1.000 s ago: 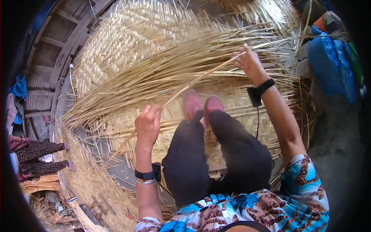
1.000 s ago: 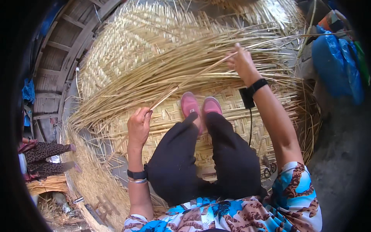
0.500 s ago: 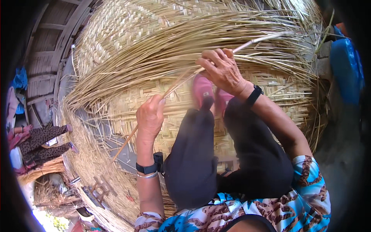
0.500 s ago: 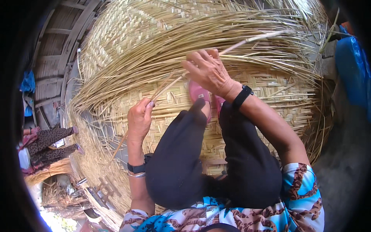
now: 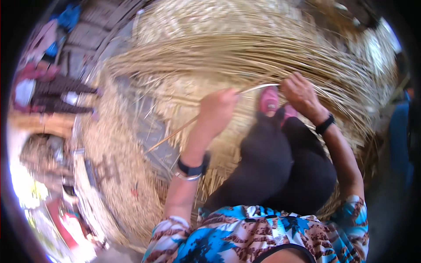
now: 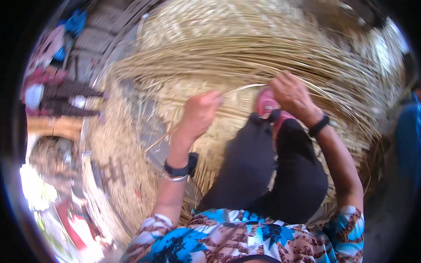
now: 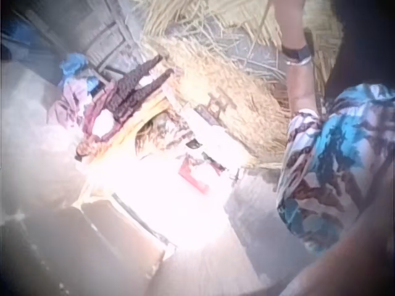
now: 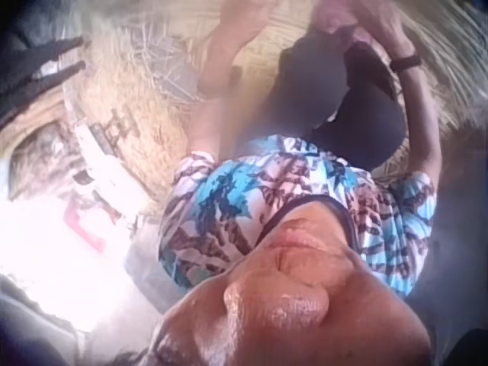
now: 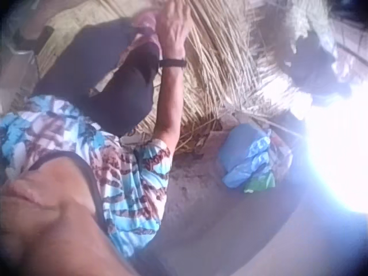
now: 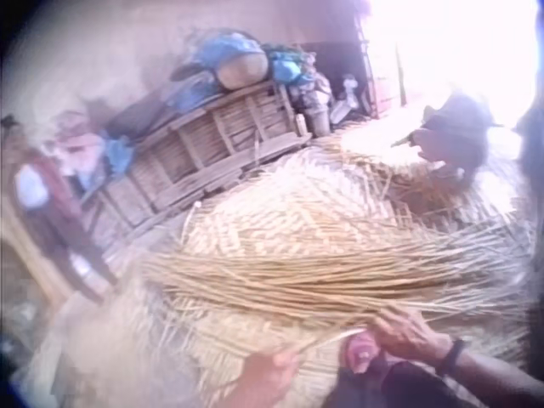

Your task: Weaving reeds or straw into large mats by hand.

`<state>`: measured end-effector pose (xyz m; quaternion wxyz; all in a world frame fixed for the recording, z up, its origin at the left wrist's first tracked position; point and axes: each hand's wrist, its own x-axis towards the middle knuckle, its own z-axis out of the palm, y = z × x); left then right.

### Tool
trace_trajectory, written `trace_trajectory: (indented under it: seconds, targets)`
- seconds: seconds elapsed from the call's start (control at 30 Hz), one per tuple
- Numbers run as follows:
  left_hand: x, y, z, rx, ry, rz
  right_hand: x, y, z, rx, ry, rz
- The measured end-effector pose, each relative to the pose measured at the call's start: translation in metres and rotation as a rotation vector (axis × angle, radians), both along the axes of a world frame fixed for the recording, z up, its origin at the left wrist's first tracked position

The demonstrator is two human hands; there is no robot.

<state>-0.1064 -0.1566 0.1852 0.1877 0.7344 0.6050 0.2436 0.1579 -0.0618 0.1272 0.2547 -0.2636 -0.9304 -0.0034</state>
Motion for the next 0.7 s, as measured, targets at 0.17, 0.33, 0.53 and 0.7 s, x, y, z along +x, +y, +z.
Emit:
trace_trajectory:
  seconds: [0.17, 0.33, 0.53, 0.7]
  targets:
    - [0.027, -0.023, 0.003, 0.067, 0.028, 0.127, -0.009, 0.001, 0.036, -0.092, 0.099, -0.148]
    - [0.042, -0.054, 0.012, 0.169, -0.087, 0.179, -0.034, -0.012, 0.056, -0.068, 0.180, -0.212]
    - [0.026, -0.084, 0.020, 0.376, -0.190, 0.123, 0.057, 0.062, 0.075, -0.061, 0.500, -0.472]
    - [-0.023, -0.099, -0.060, -0.110, 0.165, 0.276, 0.073, 0.016, 0.126, 0.362, -0.025, -0.416]
